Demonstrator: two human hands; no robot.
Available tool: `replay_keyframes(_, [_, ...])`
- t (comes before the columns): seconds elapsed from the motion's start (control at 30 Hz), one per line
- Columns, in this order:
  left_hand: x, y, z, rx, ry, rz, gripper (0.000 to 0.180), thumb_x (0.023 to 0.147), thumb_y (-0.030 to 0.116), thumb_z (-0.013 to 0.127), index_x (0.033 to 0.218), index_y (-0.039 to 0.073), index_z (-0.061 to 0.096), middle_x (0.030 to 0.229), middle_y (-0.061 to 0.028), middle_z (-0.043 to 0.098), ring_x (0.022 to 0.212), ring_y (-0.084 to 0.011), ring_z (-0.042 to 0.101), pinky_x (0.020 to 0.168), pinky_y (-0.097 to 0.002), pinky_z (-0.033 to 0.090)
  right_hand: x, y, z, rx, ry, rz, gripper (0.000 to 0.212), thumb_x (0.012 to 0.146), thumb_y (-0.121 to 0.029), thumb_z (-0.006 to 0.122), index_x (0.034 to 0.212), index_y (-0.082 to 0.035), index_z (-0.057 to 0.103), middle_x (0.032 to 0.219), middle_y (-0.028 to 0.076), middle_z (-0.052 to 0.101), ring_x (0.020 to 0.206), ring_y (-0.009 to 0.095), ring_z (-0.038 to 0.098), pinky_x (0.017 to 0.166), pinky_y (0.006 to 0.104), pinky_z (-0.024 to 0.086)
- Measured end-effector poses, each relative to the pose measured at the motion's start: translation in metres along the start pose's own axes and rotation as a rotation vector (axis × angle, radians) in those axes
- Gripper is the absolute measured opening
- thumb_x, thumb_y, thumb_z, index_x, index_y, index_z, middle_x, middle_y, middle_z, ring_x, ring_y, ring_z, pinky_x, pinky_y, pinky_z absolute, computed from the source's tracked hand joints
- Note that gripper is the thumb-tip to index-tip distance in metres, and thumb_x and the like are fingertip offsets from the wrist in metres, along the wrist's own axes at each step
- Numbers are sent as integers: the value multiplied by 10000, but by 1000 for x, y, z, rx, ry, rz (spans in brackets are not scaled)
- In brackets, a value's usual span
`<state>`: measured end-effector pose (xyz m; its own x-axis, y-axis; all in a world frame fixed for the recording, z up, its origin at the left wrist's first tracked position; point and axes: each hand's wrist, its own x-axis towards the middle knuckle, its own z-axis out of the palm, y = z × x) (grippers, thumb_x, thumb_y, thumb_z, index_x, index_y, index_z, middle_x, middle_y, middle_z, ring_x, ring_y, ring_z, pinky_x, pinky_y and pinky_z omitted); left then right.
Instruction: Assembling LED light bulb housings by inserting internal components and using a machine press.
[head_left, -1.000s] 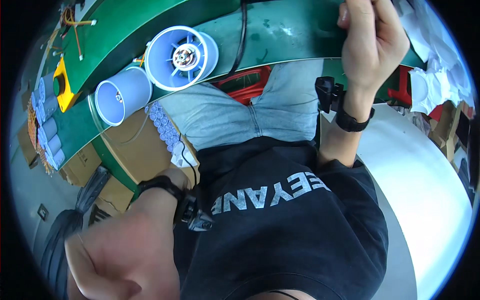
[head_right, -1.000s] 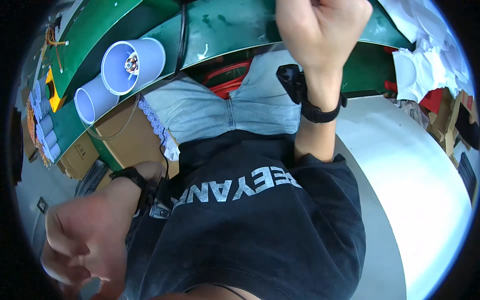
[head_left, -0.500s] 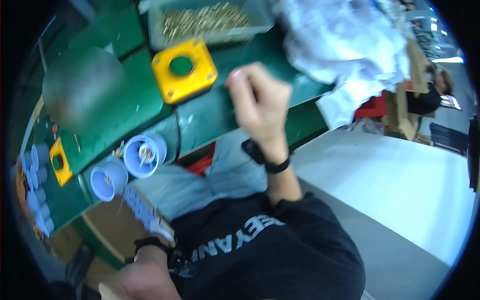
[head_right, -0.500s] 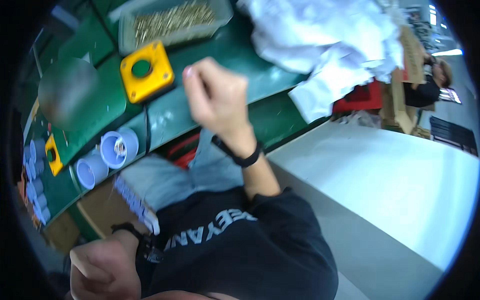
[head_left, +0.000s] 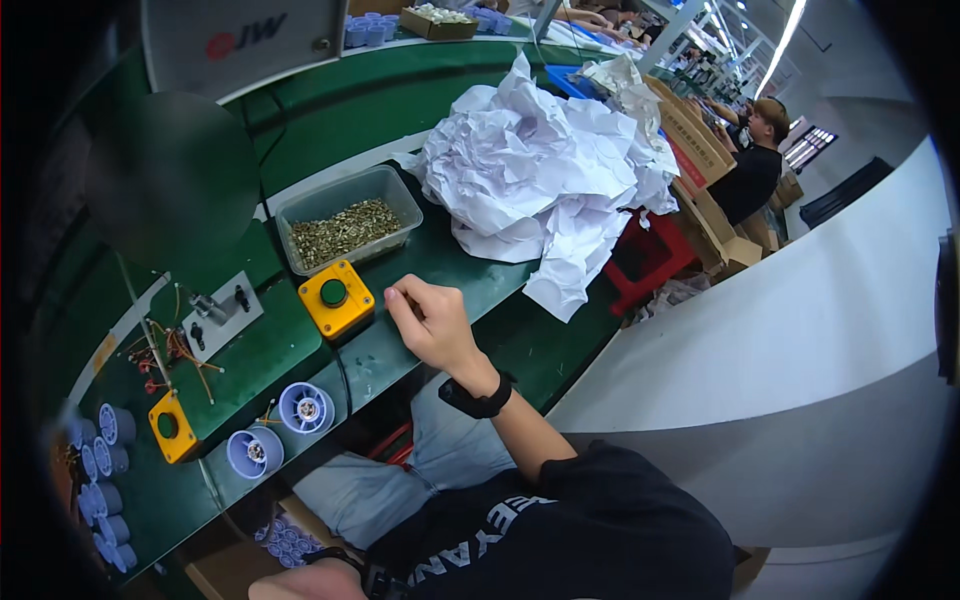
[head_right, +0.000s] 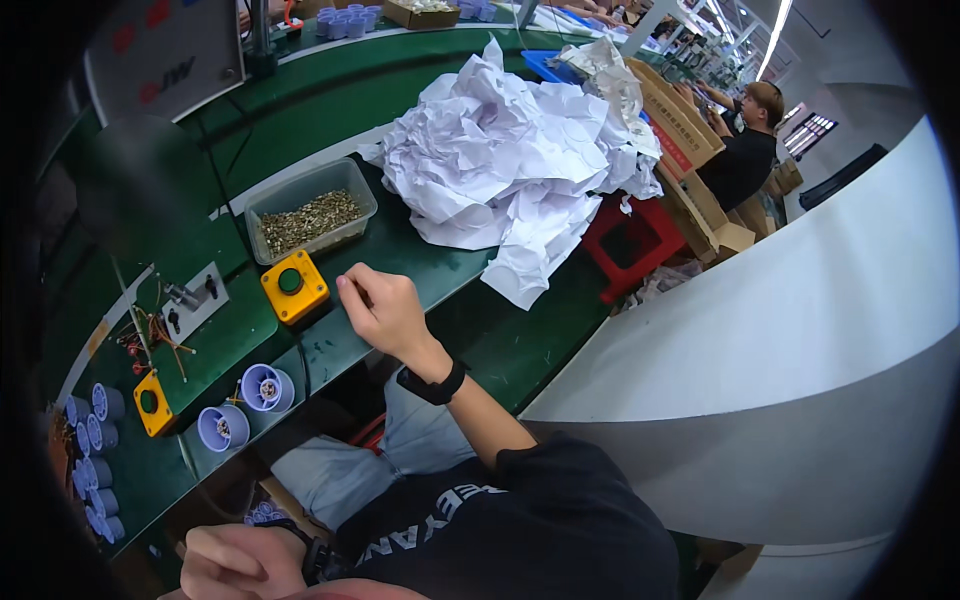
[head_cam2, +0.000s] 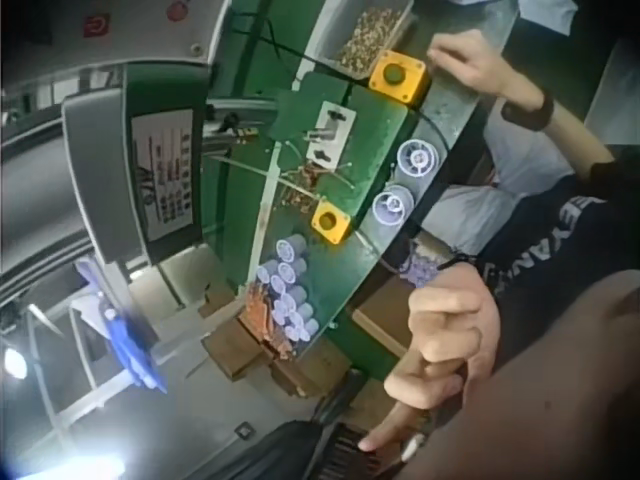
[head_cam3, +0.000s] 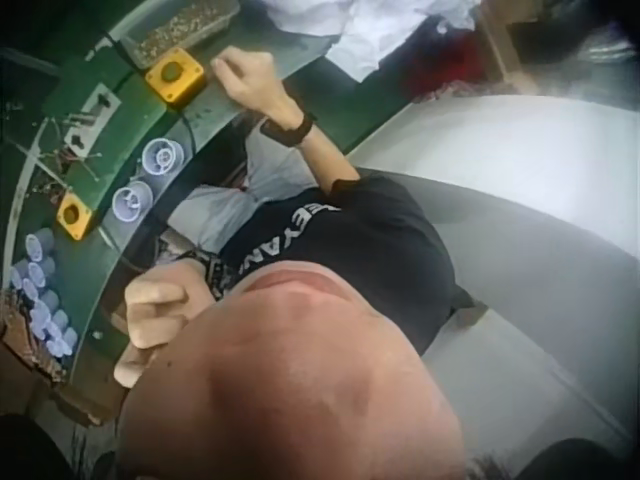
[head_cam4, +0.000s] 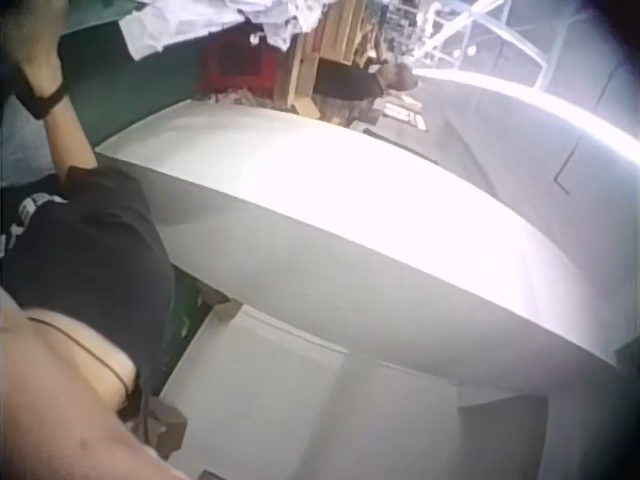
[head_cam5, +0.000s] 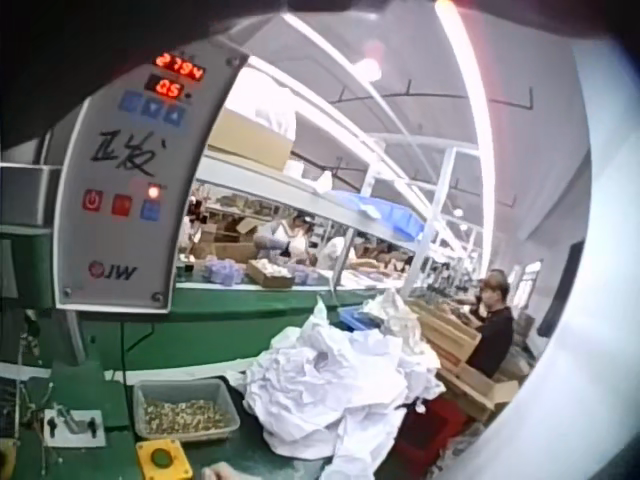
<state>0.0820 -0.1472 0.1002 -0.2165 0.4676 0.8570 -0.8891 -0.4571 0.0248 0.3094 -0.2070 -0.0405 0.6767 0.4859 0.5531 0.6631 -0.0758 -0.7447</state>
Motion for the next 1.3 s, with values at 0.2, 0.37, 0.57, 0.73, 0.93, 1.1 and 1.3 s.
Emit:
replay_keyframes(0.2, [6,24,-2,-41,-57,-4,297,832,47,745,981,120,498,1001,77,337,654,-104,412,598,-326,366,1,2,2,-66,-13,-72,167,960,-107,637,837,6,649,607,129,600,498,227,590,503,332,431])
replay_keyframes(0.37, [18,37,1,-137,-2,71,361,804,-6,761,994,130,486,997,77,364,649,-97,438,596,-327,364,-2,-3,3,-71,-4,-65,175,964,-113,634,842,12,649,607,139,597,503,233,592,507,336,433])
replay_keyframes(0.57, [33,51,-9,-248,-114,100,293,859,22,709,1008,143,489,996,67,368,650,-90,442,593,-323,356,-2,0,6,-82,44,-37,191,963,-121,640,840,25,648,590,127,568,490,180,546,499,329,414])
replay_keyframes(0.73, [44,66,-34,24,-30,39,318,920,294,648,1184,172,521,1014,38,450,671,-102,463,579,-277,359,4,-3,12,-116,35,-41,208,977,-132,638,849,32,649,594,109,533,526,112,479,502,313,389])
replay_keyframes(0.93, [34,57,-147,608,23,-147,493,928,314,685,1326,48,568,1133,-66,479,673,-119,406,526,-274,347,13,-16,-4,43,-49,82,207,1042,-151,579,919,-26,688,706,-25,578,635,40,480,559,222,347])
replay_keyframes(1.1, [35,29,-268,1682,-174,-473,582,901,137,723,1447,91,528,1243,-100,540,689,-139,544,727,-287,509,59,-143,10,-56,-448,-384,110,959,-41,649,1039,6,707,842,48,678,704,115,610,626,246,449])
replay_keyframes(1.3, [26,10,-290,1919,-435,-658,704,877,225,752,1520,226,466,1466,-142,424,792,-304,664,761,-413,565,97,-186,105,-395,-629,-1002,139,864,-42,686,1000,-20,707,1004,113,707,861,304,678,710,397,567])
